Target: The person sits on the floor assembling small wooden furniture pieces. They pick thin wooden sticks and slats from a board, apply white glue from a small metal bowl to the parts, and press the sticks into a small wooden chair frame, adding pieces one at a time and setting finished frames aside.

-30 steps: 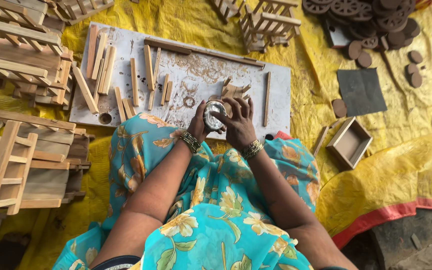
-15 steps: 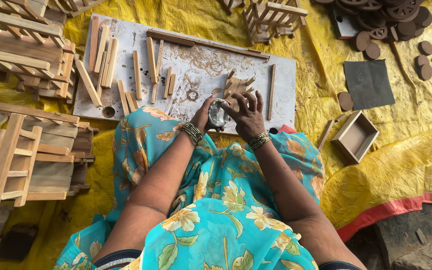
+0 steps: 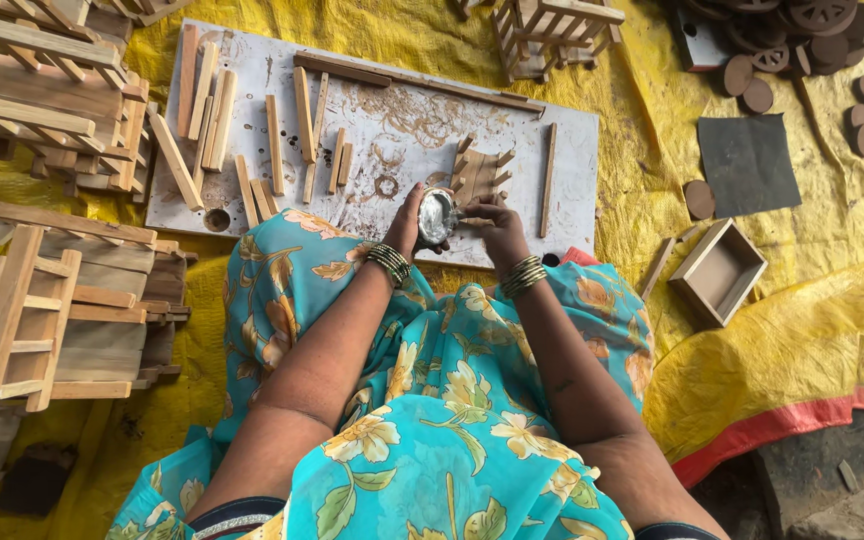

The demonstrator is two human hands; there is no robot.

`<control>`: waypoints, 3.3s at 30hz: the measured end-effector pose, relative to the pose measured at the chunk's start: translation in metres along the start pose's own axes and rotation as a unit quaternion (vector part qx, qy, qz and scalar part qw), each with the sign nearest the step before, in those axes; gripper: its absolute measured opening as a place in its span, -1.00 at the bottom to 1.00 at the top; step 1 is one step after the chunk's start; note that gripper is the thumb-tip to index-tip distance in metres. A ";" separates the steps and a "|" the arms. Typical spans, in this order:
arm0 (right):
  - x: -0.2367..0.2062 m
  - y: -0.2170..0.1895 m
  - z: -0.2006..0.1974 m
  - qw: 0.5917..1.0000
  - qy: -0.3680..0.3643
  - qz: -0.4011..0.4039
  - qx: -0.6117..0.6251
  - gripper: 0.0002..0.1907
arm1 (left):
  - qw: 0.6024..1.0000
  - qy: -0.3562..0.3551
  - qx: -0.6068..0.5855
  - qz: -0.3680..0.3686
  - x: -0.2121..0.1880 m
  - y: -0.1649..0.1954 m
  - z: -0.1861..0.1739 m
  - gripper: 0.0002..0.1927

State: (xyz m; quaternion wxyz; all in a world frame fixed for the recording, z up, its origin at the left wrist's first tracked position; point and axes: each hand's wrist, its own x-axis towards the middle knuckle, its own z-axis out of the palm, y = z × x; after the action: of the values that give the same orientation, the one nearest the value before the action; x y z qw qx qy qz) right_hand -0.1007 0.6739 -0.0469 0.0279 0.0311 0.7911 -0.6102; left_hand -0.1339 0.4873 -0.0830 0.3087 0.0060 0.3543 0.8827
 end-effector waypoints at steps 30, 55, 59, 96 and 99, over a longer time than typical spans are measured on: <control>0.021 0.039 0.008 0.981 0.081 -0.035 -0.173 -0.33 | 0.965 0.185 -0.112 0.149 0.042 0.002 -0.011 -0.24; 0.014 0.047 -0.011 0.982 0.099 0.048 0.155 -0.41 | 0.963 0.208 -0.100 0.139 0.048 -0.004 -0.011 -0.27; 0.017 0.039 -0.020 0.932 0.090 0.118 0.330 -0.43 | 0.973 0.166 -0.110 0.120 0.051 -0.006 -0.010 -0.25; 0.027 0.055 0.002 0.799 0.106 -0.149 -0.573 -0.33 | 0.980 0.159 -0.045 0.112 0.059 -0.022 -0.016 -0.24; 0.025 0.053 0.001 0.775 0.119 -0.165 -0.598 -0.35 | 0.981 0.143 -0.049 0.124 0.057 -0.023 -0.016 -0.24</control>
State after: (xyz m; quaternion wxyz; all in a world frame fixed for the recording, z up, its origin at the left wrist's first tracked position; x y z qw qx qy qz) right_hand -0.1216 0.6867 -0.1005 -0.1548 -0.0509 0.9866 -0.0007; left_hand -0.1719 0.5215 -0.1211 0.1429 -0.0918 0.3474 0.9222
